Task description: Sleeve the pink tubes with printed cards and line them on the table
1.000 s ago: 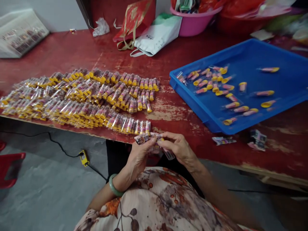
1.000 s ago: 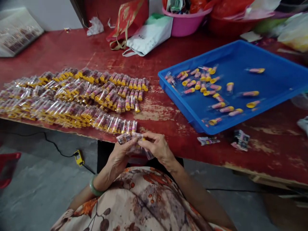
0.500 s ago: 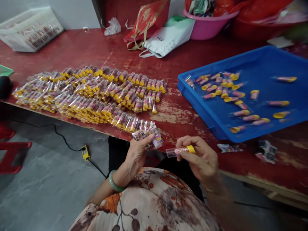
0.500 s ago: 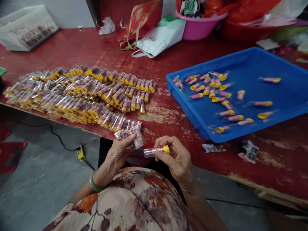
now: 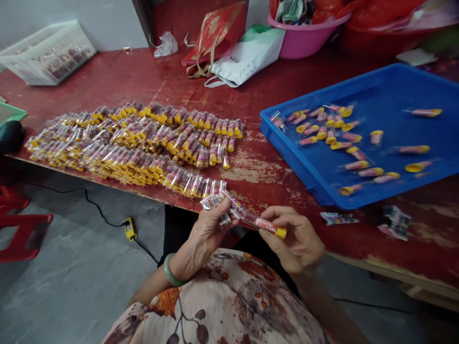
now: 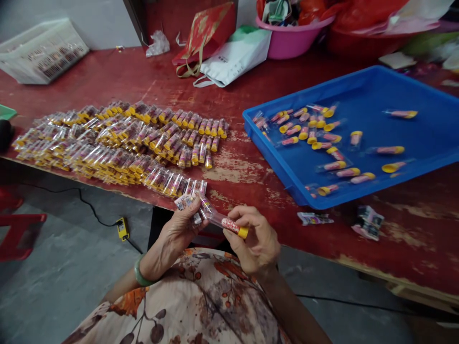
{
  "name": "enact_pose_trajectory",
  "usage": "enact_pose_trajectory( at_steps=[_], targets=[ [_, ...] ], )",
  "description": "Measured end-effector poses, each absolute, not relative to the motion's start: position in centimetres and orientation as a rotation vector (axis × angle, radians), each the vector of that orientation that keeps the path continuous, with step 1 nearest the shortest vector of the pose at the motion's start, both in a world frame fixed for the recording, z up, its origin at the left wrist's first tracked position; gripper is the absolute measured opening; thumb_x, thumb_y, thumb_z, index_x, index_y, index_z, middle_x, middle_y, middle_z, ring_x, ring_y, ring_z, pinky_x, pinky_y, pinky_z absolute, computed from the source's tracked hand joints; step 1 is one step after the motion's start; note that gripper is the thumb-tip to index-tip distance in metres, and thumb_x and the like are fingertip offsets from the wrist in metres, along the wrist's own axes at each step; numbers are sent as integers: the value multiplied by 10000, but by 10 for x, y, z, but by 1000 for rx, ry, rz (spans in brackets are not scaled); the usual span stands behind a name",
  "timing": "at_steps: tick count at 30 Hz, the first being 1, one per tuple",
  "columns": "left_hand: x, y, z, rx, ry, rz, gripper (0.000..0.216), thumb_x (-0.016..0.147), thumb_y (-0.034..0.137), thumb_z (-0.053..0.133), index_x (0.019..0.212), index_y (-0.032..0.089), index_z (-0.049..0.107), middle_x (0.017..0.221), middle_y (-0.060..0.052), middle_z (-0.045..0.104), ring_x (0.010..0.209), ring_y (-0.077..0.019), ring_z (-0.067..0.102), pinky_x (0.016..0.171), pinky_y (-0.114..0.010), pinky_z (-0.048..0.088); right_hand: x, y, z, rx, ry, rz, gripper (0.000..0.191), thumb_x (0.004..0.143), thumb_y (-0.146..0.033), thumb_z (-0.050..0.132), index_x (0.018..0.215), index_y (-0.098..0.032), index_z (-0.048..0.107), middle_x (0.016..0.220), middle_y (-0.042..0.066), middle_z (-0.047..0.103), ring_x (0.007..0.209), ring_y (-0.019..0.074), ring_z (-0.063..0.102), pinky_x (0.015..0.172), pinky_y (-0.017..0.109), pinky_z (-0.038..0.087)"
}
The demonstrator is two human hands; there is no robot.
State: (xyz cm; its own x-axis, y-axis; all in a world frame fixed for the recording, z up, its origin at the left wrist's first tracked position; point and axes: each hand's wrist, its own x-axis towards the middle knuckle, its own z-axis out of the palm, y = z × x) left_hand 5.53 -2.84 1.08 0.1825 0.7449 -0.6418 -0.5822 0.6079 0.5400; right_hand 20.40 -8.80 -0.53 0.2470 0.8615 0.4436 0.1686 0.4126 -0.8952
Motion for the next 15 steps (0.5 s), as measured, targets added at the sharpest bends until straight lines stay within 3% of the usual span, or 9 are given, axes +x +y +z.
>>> enact_pose_trajectory(
  at_steps=[6,11,15],
  targets=[
    [56,-31,8,202,984,942,366,612,271,845,920,192,665,895,-13,709,735,-143,662,614,-249,569,199,-96,-13,-1191,-1556,140,389,712,-49,710,1026,-201,537,998,66,653,852,179,659,722,301,537],
    [58,-34,5,255,987,924,329,621,308,840,857,157,668,796,-17,689,677,-145,649,626,-287,578,192,-95,-24,-1217,-1659,-168,475,680,-73,771,1088,-176,551,997,80,690,855,178,689,728,267,547],
    [56,-34,6,329,930,979,307,635,283,833,857,150,668,857,-29,694,714,-137,643,668,-274,559,195,-90,-22,-1167,-1734,7,470,766,-153,718,1193,-227,537,1111,87,656,990,209,660,816,320,561]
  ],
)
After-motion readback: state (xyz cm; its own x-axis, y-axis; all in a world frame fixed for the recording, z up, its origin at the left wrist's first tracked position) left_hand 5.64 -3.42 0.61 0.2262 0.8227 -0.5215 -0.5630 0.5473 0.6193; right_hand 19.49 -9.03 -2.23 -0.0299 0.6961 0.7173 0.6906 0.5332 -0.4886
